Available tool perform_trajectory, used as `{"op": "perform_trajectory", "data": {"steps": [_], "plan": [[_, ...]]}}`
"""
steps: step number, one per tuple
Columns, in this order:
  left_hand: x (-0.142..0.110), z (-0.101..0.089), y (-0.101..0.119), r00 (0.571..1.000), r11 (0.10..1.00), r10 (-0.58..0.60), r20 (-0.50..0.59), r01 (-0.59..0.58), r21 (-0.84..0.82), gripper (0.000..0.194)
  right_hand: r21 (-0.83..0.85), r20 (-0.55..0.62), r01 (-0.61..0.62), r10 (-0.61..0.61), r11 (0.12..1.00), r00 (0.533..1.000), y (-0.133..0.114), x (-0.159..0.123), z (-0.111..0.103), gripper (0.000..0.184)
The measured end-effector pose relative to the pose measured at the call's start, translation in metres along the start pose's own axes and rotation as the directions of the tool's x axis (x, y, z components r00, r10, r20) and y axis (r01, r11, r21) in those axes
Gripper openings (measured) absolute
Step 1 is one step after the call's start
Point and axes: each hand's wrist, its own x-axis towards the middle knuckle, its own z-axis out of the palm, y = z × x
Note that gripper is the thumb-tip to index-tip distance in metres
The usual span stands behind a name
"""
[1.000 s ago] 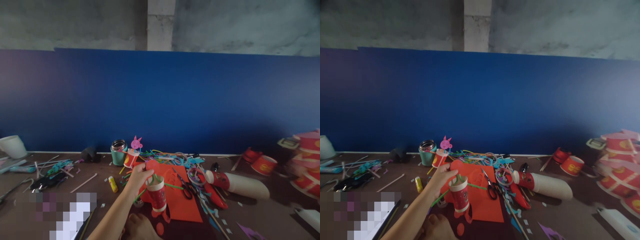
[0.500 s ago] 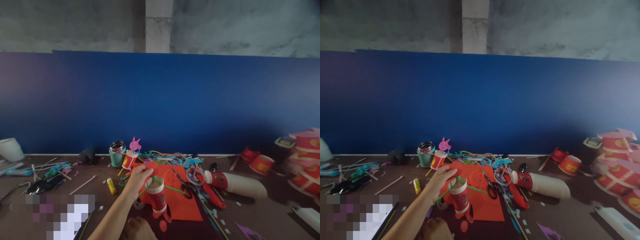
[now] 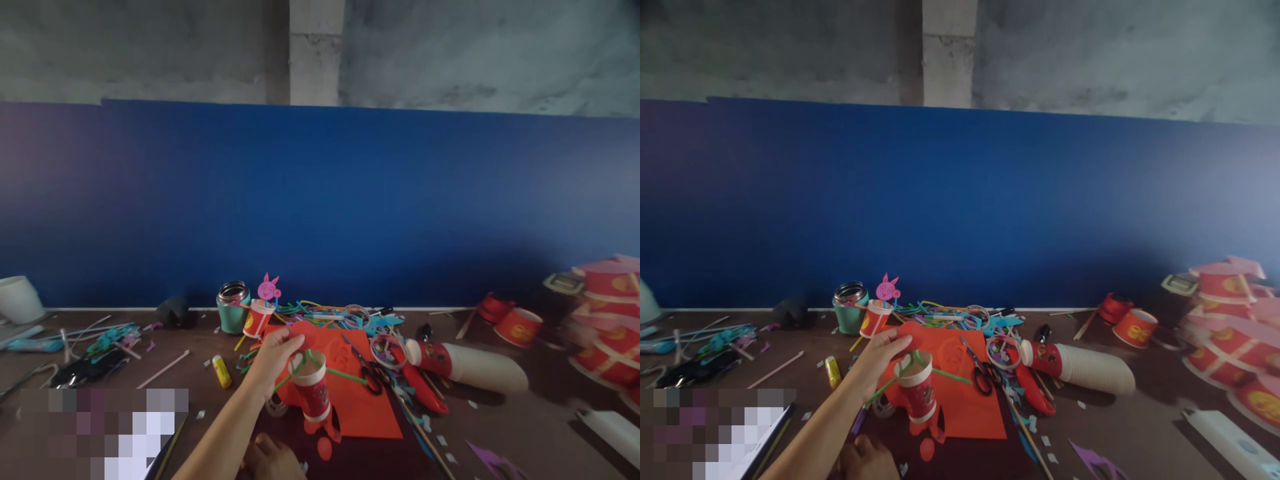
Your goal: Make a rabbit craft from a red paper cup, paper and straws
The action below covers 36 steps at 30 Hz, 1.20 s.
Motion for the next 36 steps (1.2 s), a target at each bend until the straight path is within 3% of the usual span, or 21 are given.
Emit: {"op": "perform_trajectory", "data": {"steps": [4, 8, 9, 11, 13, 16, 19, 21, 25, 31, 36], "plan": [[0.001, -0.002, 0.001, 0.999, 1.0, 0.003, -0.039, -0.002, 0.031, 0.02, 0.211, 0.186, 0.074, -0.115, 0.975, 0.976, 0.001, 0.002, -0.033, 0.018], [0.0, -0.001, 0.002, 0.998, 0.999, -0.003, -0.055, 0.005, 0.036, 0.02, 0.272, 0.216, 0.071, -0.133, 0.96, 0.967, 0.019, -0.003, -0.079, 0.008], [0.0, -0.001, 0.003, 0.999, 0.999, -0.003, -0.047, 0.005, 0.032, 0.021, 0.323, 0.275, 0.061, -0.155, 0.945, 0.949, 0.026, -0.005, -0.094, 0.007], [0.0, -0.001, 0.003, 0.999, 1.0, 0.011, -0.035, -0.011, 0.026, 0.021, 0.29, 0.365, -0.062, -0.05, 0.955, 0.93, 0.041, -0.008, -0.123, 0.013], [0.0, -0.002, 0.004, 0.998, 0.998, 0.05, -0.047, -0.048, 0.043, 0.022, 0.119, 0.382, -0.164, 0.107, 0.979, 0.918, 0.054, -0.009, -0.149, 0.016], [0.002, -0.005, 0.004, 0.985, 0.989, 0.128, -0.113, -0.119, 0.083, 0.02, -0.093, 0.412, -0.22, 0.239, 0.971, 0.879, 0.064, -0.005, -0.172, 0.017], [0.004, -0.01, 0.006, 0.967, 0.982, 0.181, -0.179, -0.169, 0.08, 0.022, -0.218, 0.48, -0.272, 0.346, 0.937, 0.806, 0.067, 0.004, -0.173, 0.021], [0.005, -0.012, 0.008, 0.955, 0.979, 0.201, -0.219, -0.193, 0.06, 0.025, -0.252, 0.493, -0.288, 0.379, 0.924, 0.783, 0.067, 0.008, -0.169, 0.026], [0.006, -0.014, 0.012, 0.934, 0.977, 0.206, -0.292, -0.211, 0.014, 0.028, -0.218, 0.485, -0.302, 0.372, 0.928, 0.792, 0.067, 0.009, -0.169, 0.023], [0.005, -0.014, 0.016, 0.934, 0.979, 0.184, -0.307, -0.203, -0.033, 0.028, -0.23, 0.517, -0.271, 0.353, 0.935, 0.78, 0.061, 0.011, -0.17, 0.014], [0.004, -0.019, 0.018, 0.932, 0.986, 0.156, -0.327, -0.166, -0.003, 0.035, -0.21, 0.473, -0.25, 0.322, 0.945, 0.82, 0.062, 0.011, -0.162, 0.017]]}}
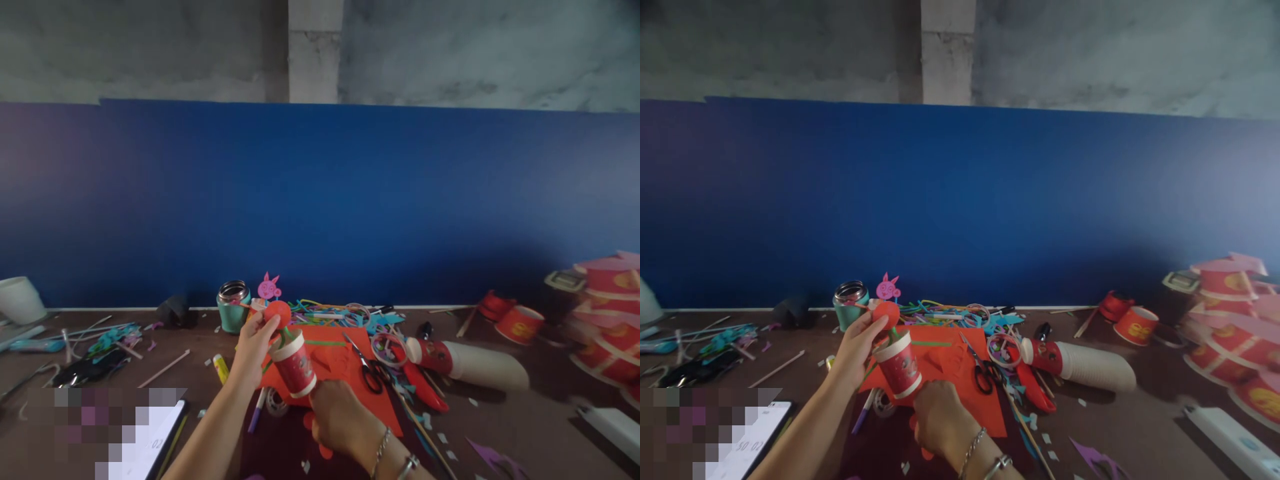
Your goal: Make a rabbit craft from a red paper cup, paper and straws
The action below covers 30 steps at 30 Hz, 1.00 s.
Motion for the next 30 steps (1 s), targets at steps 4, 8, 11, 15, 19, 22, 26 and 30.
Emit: {"op": "perform_trajectory", "data": {"steps": [4, 8, 11, 15, 19, 22, 26, 30], "plan": [[-0.001, -0.001, 0.002, 1.0, 1.0, -0.004, 0.018, 0.004, 0.004, 0.035, 0.278, 0.031, -0.075, 0.069, 0.958, 0.997, 0.02, 0.002, -0.002, 0.012], [-0.004, 0.001, 0.004, 0.998, 0.999, -0.031, 0.063, 0.03, 0.01, 0.034, 0.55, 0.031, -0.092, 0.089, 0.83, 0.996, 0.052, 0.004, -0.003, 0.015], [-0.01, 0.006, 0.005, 0.993, 0.998, -0.068, 0.098, 0.067, 0.014, 0.035, 0.735, -0.016, -0.054, 0.097, 0.676, 0.995, 0.074, 0.01, 0.0, 0.012], [-0.019, 0.017, -0.001, 0.969, 0.99, -0.137, 0.204, 0.137, 0.016, 0.032, 0.793, -0.203, -0.007, 0.276, 0.609, 0.939, 0.092, 0.015, -0.004, 0.012], [-0.025, 0.031, -0.013, 0.936, 0.989, -0.15, 0.319, 0.148, 0.033, 0.027, 0.691, -0.537, 0.197, 0.312, 0.696, 0.784, 0.089, 0.009, -0.021, 0.023], [-0.029, 0.037, -0.019, 0.92, 0.99, -0.135, 0.367, 0.135, 0.027, 0.023, 0.59, -0.669, 0.311, 0.237, 0.745, 0.704, 0.079, 0.001, -0.033, 0.026], [-0.037, 0.037, -0.022, 0.9, 0.978, -0.205, 0.385, 0.173, 0.116, 0.036, 0.51, -0.674, 0.355, 0.109, 0.783, 0.73, 0.069, -0.008, -0.04, 0.027], [-0.043, 0.036, -0.024, 0.881, 0.959, -0.255, 0.399, 0.178, 0.221, 0.042, 0.486, -0.639, 0.361, 0.041, 0.796, 0.769, 0.068, -0.012, -0.041, 0.027]]}}
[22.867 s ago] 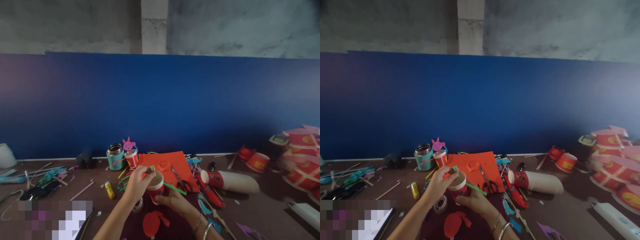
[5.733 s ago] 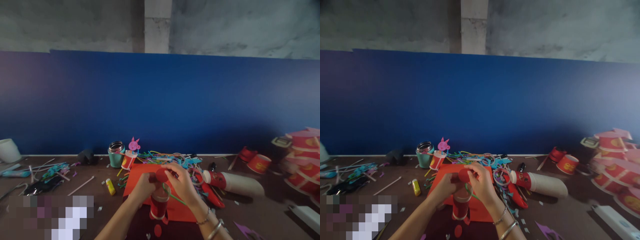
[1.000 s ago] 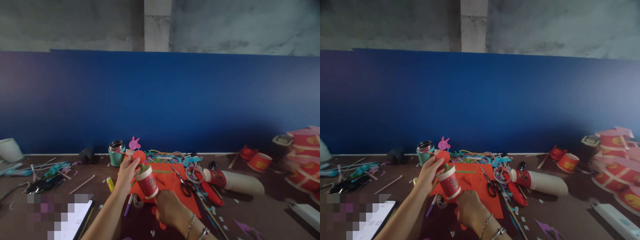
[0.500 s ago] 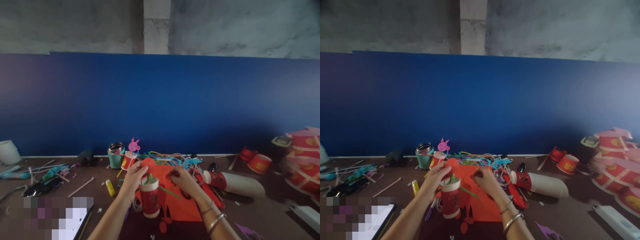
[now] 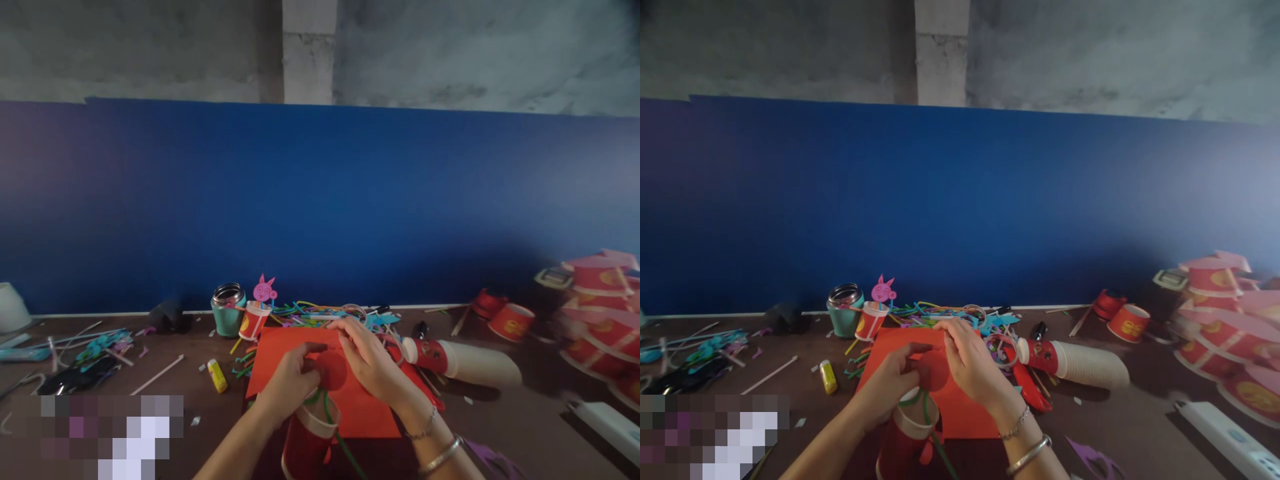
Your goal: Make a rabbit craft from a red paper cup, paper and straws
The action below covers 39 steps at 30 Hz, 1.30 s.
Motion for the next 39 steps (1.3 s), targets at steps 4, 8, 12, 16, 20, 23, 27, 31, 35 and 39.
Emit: {"op": "perform_trajectory", "data": {"steps": [4, 8, 12, 16, 20, 23, 27, 31, 35, 39], "plan": [[-0.002, 0.003, -0.001, 0.999, 0.999, -0.022, 0.043, 0.02, 0.05, 0.032, 0.013, 0.077, -0.011, 0.01, 1.0, 0.997, -0.003, -0.002, -0.003, 0.029], [-0.003, 0.006, 0.002, 0.998, 0.998, -0.03, 0.053, 0.027, 0.061, 0.019, 0.049, 0.111, -0.087, 0.082, 0.995, 0.99, -0.008, -0.002, -0.004, 0.032], [-0.005, 0.009, 0.006, 0.999, 0.995, -0.021, 0.028, 0.019, 0.095, 0.014, 0.131, 0.078, -0.113, 0.103, 0.985, 0.992, -0.008, 0.0, -0.001, 0.029], [-0.004, 0.009, 0.006, 1.0, 0.993, -0.009, 0.015, 0.007, 0.119, 0.017, 0.184, 0.05, -0.157, 0.151, 0.97, 0.987, -0.004, 0.002, 0.004, 0.027], [0.003, 0.004, -0.004, 0.999, 0.997, 0.048, 0.007, -0.048, 0.056, 0.02, 0.218, 0.027, -0.248, 0.249, 0.944, 0.968, 0.001, 0.004, 0.009, 0.025], [0.007, 0.001, -0.011, 0.997, 0.997, 0.07, 0.024, -0.07, 0.01, 0.02, 0.221, 0.048, -0.311, 0.308, 0.924, 0.95, 0.005, 0.006, 0.01, 0.017], [0.007, 0.001, -0.011, 0.996, 0.997, 0.069, 0.053, -0.068, -0.026, 0.019, 0.224, 0.061, -0.323, 0.318, 0.919, 0.946, 0.005, 0.006, 0.011, 0.015], [0.006, 0.002, -0.01, 0.997, 0.998, 0.067, 0.024, -0.067, -0.022, 0.018, 0.241, 0.08, -0.339, 0.329, 0.909, 0.941, 0.001, 0.006, 0.012, 0.018], [0.008, 0.002, -0.01, 0.997, 0.997, 0.074, 0.021, -0.074, -0.011, 0.016, 0.261, 0.034, -0.353, 0.357, 0.899, 0.934, 0.005, 0.008, 0.012, 0.017], [0.011, 0.001, -0.01, 0.993, 0.993, 0.114, -0.029, -0.115, -0.026, 0.012, 0.332, 0.007, -0.421, 0.444, 0.844, 0.896, 0.013, 0.009, 0.009, 0.021]]}}
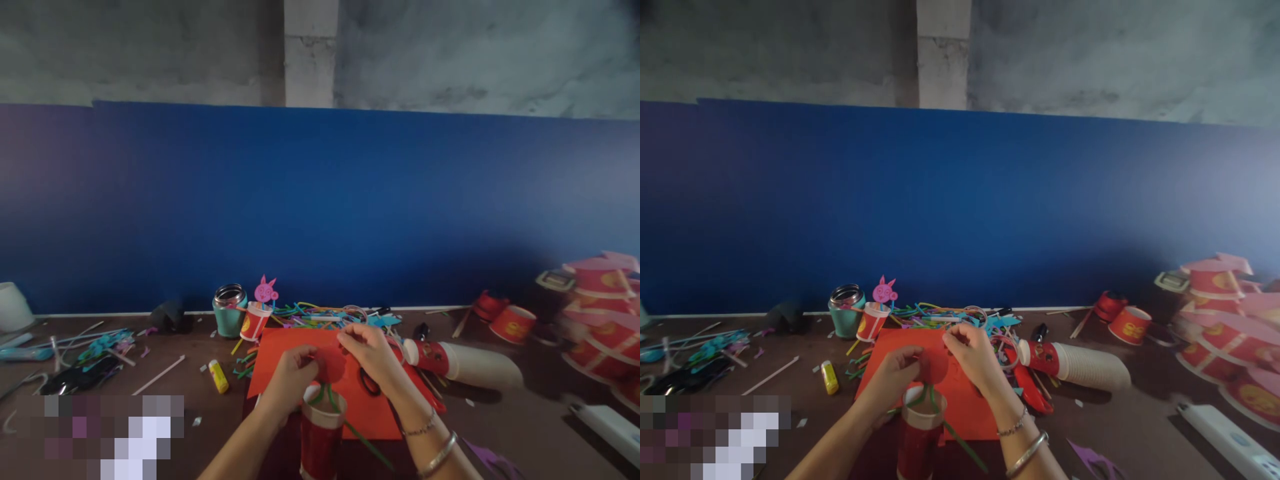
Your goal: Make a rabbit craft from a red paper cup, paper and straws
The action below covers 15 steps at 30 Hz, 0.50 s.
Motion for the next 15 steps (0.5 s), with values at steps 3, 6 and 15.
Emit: {"op": "perform_trajectory", "data": {"steps": [3, 6, 15], "plan": [[0.0012, -0.0013, -0.0002, 1.0, 1.0, -0.008, -0.029, 0.008, -0.009, 0.013, 0.043, 0.016, -0.061, 0.061, 0.997, 0.998, -0.0013, 0.0001, -0.0024, 0.021], [0.001, -0.0018, -0.0004, 1.0, 1.0, 0.0, -0.031, 0.001, 0.001, 0.014, 0.07, 0.02, -0.098, 0.097, 0.993, 0.995, -0.0045, -0.0011, -0.0015, 0.02], [0.0013, -0.0011, 0.0006, 0.997, 1.0, 0.004, -0.081, -0.003, 0.01, 0.014, 0.12, 0.003, -0.11, 0.111, 0.987, 0.994, -0.0056, -0.0011, -0.0003, 0.021]]}}
